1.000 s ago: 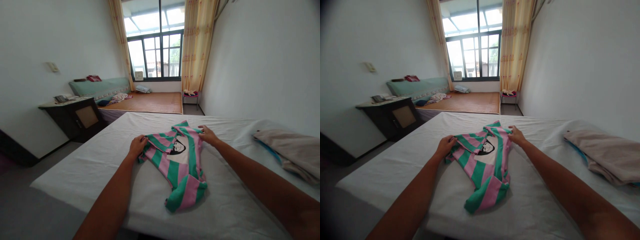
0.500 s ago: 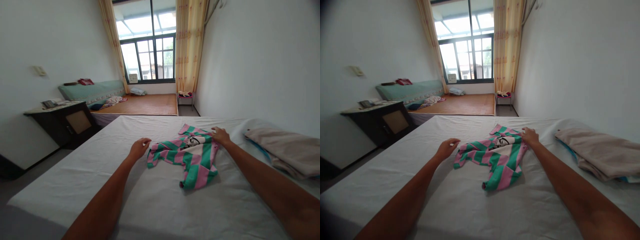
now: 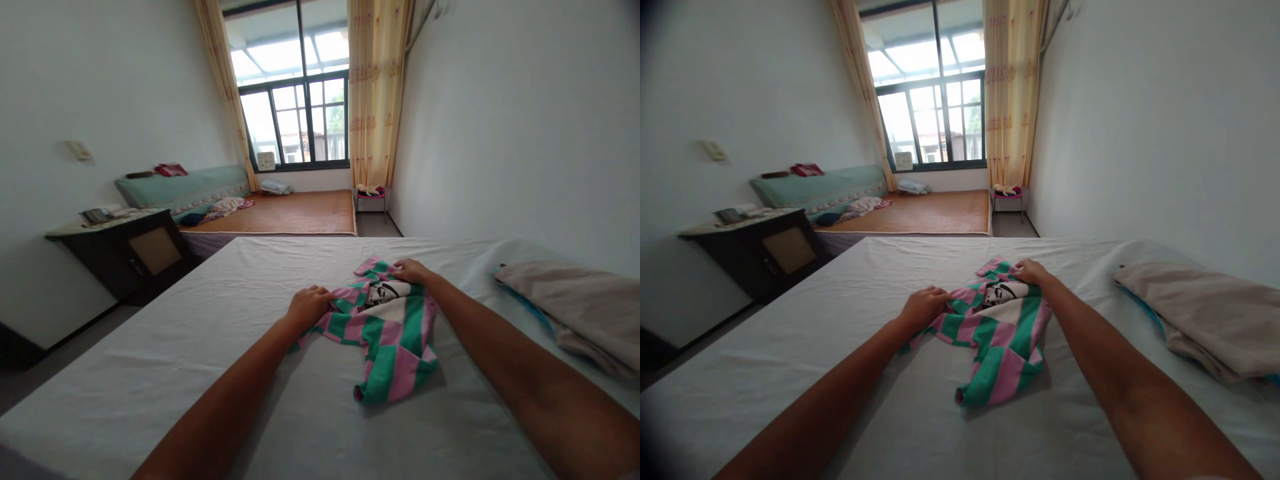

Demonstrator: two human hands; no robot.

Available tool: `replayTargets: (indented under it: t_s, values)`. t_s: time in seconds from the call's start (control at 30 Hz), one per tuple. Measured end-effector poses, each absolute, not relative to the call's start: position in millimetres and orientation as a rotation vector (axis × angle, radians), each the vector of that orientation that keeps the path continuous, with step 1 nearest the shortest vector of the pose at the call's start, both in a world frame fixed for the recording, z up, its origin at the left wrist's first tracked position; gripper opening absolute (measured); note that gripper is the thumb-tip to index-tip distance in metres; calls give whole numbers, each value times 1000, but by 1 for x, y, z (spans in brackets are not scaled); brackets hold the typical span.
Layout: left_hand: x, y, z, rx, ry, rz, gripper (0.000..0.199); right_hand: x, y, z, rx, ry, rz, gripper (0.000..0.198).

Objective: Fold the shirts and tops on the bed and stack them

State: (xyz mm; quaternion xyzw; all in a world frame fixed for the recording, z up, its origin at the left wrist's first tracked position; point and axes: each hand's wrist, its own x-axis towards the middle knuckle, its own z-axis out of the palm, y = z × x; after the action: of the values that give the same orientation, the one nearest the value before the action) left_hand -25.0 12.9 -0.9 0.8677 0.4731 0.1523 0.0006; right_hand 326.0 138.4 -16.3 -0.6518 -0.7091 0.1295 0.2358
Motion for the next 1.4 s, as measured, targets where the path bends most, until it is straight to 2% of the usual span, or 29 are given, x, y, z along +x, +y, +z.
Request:
replayTargets:
  t_s: [0.1,0.27,0.37,0.47,0.57,0.63,0.7,0.77,0.8,0.87,0.97,1.03,1.1,1.17,1.23,1.33,1.4]
  values:
    - [-34,31,0,2470,1654,711,29,331,147,-4,-1748,-1821,374,26]
    - [-54,82,2,1848,1689,1255,30,329,156,20,-1692,-1570,351,38]
    - [-65,89,2,1693,1752,1349,39,324,141,27,-1655,-1536,333,41]
    - [-79,64,4,1908,1564,1122,35,319,96,30,-1496,-1764,501,38]
    - [-96,22,7,2220,1278,763,33,312,27,35,-1193,-2204,971,42]
    - [-107,-3,6,2341,1231,636,33,306,-20,37,-1067,-2397,1149,41]
    - [-115,-20,2,2437,1242,563,39,297,-58,34,-905,-2589,1086,46]
    - [-116,-27,-4,2513,1290,552,37,288,-81,26,-812,-2695,864,57]
    - [-115,-28,-7,2548,1322,563,33,284,-87,22,-809,-2700,749,56]
    - [-110,-27,-9,2609,1405,582,26,278,-91,16,-840,-2654,623,40]
    - [-105,-30,2,2688,1487,553,24,283,-90,24,-791,-2570,770,19]
    - [-108,-40,15,2727,1470,557,22,297,-93,40,-754,-2476,992,17]
    - [-116,-56,25,2749,1387,551,23,315,-102,56,-786,-2379,1187,21]
    - [-124,-73,29,2751,1294,503,24,332,-113,66,-863,-2347,1237,23]
    - [-129,-86,25,2739,1239,446,26,341,-123,68,-930,-2392,1141,21]
    - [-130,-91,11,2703,1267,455,28,337,-131,56,-888,-2554,961,46]
    - [-128,-87,1,2667,1300,498,28,327,-133,41,-783,-2680,900,54]
